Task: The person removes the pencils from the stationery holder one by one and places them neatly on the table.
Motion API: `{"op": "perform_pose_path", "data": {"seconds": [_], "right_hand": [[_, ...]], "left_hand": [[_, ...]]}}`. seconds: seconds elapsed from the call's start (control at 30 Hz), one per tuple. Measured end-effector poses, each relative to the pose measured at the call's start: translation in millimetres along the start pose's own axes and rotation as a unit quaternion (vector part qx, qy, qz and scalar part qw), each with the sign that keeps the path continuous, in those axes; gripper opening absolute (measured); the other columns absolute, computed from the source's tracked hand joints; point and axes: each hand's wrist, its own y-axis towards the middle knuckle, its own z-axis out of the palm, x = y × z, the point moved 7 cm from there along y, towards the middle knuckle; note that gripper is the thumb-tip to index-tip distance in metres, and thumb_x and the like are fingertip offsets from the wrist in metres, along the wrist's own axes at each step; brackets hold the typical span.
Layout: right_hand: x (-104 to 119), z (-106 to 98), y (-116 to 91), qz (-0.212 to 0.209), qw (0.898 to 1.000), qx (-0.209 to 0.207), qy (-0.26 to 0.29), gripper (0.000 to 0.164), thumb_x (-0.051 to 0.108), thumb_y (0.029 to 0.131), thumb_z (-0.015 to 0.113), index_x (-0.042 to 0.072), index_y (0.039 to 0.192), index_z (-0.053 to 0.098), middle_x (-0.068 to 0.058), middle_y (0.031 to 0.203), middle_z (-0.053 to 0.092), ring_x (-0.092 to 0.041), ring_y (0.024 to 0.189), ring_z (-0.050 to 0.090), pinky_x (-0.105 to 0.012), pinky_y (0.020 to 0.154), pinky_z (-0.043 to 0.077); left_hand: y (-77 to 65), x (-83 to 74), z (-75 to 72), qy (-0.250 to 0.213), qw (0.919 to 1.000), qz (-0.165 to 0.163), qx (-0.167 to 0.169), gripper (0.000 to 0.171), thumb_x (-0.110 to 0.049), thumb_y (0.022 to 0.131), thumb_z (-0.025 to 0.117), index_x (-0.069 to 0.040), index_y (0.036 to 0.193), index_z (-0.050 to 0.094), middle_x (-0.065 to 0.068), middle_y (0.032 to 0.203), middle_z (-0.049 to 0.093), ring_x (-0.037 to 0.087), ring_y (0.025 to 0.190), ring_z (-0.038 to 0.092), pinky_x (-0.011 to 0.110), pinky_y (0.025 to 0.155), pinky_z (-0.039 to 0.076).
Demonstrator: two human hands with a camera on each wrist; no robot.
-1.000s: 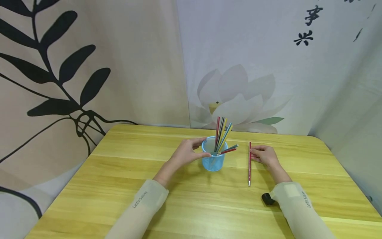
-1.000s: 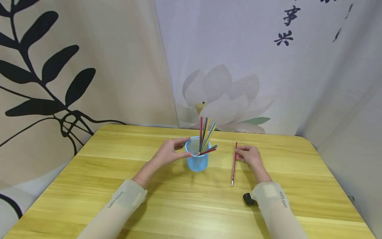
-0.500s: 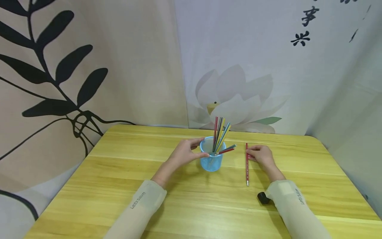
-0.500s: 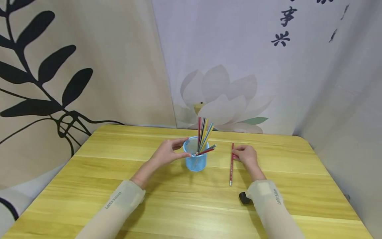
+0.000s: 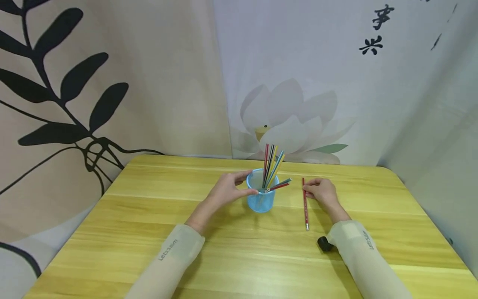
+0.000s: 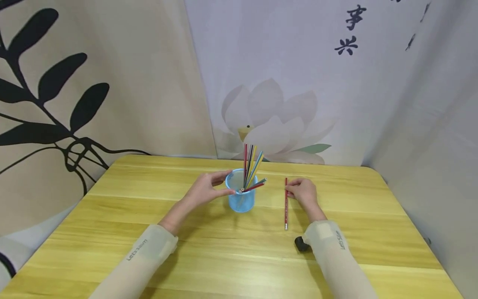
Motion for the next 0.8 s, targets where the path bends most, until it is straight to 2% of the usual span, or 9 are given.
{"op": "perform_pose_path", "data": {"seconds": [0.47,0.8], "right_hand": [[-1.0,-1.5,1.9,-0.01,1.0,-0.005,-0.021,0.025,0.01,0.095,0.068,-0.008,0.112,0.067,-0.008,0.09,0.073,-0.001,0.064,0.067,-0.016,0.063,0.061],[-2.4,-0.2,-0.5,-0.001,1.0,0.005,0.014,0.031,0.009,0.096,0.065,-0.01,0.12,0.062,-0.006,0.095,0.072,-0.002,0.069,0.068,-0.017,0.069,0.062]], "left_hand": [[0.1,-2.5,-1.1,0.011,0.9999,0.003,0.002,0.074,-0.034,0.079,0.084,-0.008,0.142,0.055,0.011,0.139,0.062,0.023,0.125,0.063,0.032,0.106,0.054],[-1.2,-1.4,-0.8,0.002,1.0,0.0,-0.001,0.072,-0.033,0.08,0.083,-0.009,0.141,0.056,0.01,0.138,0.063,0.023,0.125,0.064,0.033,0.106,0.054]]}}
